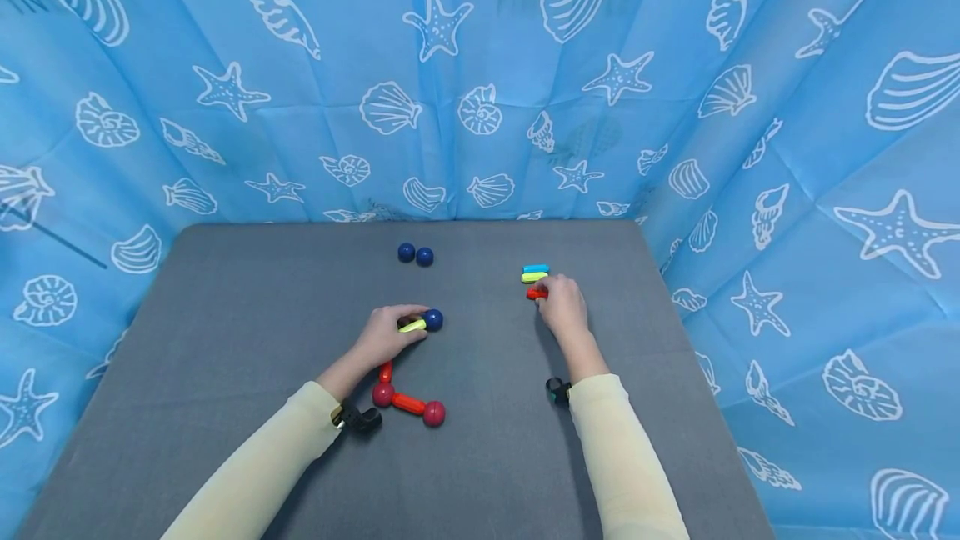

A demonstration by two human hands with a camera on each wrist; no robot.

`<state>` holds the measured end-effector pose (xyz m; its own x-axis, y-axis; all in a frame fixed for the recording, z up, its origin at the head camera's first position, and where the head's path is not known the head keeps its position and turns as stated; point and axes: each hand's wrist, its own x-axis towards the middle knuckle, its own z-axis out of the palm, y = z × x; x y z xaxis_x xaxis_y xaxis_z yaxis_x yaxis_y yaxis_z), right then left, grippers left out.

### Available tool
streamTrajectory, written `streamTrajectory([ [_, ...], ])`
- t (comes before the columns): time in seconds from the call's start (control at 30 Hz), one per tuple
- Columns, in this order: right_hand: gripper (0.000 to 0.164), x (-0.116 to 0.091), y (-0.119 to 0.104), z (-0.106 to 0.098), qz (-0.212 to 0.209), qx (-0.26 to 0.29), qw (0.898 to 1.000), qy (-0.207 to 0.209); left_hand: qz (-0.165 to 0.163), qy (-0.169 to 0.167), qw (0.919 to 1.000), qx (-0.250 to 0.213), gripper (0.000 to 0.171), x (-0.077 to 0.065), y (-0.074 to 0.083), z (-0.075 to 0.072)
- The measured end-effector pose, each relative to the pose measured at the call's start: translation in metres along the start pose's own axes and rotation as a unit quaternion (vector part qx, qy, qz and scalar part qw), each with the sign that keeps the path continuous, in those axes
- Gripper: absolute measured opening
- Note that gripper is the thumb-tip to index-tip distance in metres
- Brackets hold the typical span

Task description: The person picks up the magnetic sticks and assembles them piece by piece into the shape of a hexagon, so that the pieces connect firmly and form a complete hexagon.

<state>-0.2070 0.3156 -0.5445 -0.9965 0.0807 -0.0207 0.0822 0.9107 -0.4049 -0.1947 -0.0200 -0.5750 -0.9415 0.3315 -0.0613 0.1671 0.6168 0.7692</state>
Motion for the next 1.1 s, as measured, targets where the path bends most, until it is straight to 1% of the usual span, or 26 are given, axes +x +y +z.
streamTrajectory([
  [0.13,0.027,-0.005,-0.002,0.001,0.008,0.003,1.000,-0.020,-0.003,0.000,1.0000,-0.003,0.039,0.000,-0.002,0.000],
  [0.3,0.028,-0.012,-0.012,0.002,0.011,0.043,0.998,-0.042,-0.007,-0.001,1.0000,-0.001,0.039,0.000,-0.001,-0.001],
  [0.4,0.028,-0.017,-0.024,0.004,-0.005,0.073,0.996,-0.044,-0.007,-0.002,1.0000,0.000,0.039,0.000,0.000,-0.001],
  [0.53,0.026,-0.025,-0.043,0.010,-0.036,0.097,0.994,-0.038,-0.009,-0.005,0.9999,-0.003,0.040,0.000,0.001,-0.002],
  [0.63,0.025,-0.029,-0.055,0.015,-0.051,0.106,0.992,-0.036,-0.009,-0.006,0.9999,-0.003,0.040,0.000,0.001,-0.002],
  [0.73,0.023,-0.031,-0.065,0.020,-0.054,0.113,0.991,-0.039,-0.008,-0.007,0.9999,-0.002,0.040,0.000,0.001,-0.001],
  [1.1,0.025,-0.038,-0.088,0.030,-0.068,0.112,0.989,-0.064,-0.016,-0.005,0.9999,0.002,0.040,0.001,0.003,-0.001],
])
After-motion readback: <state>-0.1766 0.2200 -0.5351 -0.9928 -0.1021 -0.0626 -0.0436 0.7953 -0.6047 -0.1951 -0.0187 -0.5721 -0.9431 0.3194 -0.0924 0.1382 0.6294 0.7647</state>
